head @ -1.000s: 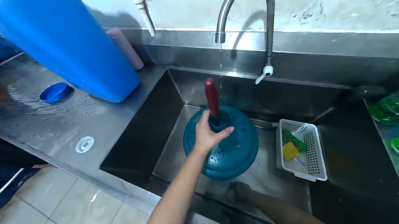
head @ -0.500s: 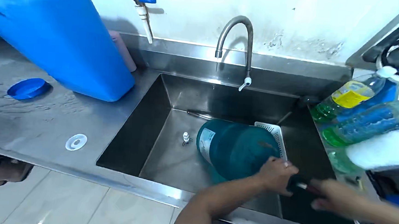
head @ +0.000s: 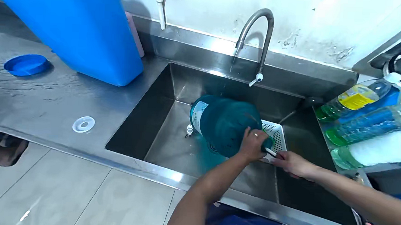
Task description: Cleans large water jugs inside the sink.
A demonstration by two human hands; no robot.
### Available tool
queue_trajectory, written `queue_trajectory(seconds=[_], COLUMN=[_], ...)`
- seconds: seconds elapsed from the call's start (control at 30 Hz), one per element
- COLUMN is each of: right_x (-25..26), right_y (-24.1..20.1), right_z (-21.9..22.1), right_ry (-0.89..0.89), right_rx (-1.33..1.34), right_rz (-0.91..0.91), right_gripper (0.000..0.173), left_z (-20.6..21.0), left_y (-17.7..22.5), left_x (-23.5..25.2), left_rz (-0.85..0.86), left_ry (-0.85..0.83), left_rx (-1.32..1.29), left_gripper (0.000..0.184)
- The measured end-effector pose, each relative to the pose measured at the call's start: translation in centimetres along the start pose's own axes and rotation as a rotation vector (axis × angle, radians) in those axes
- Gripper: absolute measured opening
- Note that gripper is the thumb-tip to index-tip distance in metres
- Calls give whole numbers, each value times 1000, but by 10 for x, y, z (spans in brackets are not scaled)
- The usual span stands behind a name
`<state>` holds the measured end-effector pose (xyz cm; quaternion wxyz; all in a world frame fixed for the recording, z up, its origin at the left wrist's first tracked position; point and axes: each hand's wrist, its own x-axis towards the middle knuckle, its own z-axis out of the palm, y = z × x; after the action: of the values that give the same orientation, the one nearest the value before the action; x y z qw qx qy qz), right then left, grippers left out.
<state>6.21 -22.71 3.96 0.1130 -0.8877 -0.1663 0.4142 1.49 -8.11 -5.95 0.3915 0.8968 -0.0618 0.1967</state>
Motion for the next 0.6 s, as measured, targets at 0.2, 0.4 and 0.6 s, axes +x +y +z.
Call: queue_trajectory(seconds=[0.2,0.4,0.6], right_x=[41,12,14], right_y=[35,19,9], right_z=[41,61,32], right_ry=[-43,-27,-105], right_rx=[-376,291,67], right_rz=[-1,61,-77], right_gripper=[35,21,16], left_z=[14,17,0], left_y=[-4,-9,-11], left_x=[3,-4,-14], left_rz=[64,90,103], left_ry=[-698,-467,-154], left_rx=[176,155,77], left_gripper=[72,58,58])
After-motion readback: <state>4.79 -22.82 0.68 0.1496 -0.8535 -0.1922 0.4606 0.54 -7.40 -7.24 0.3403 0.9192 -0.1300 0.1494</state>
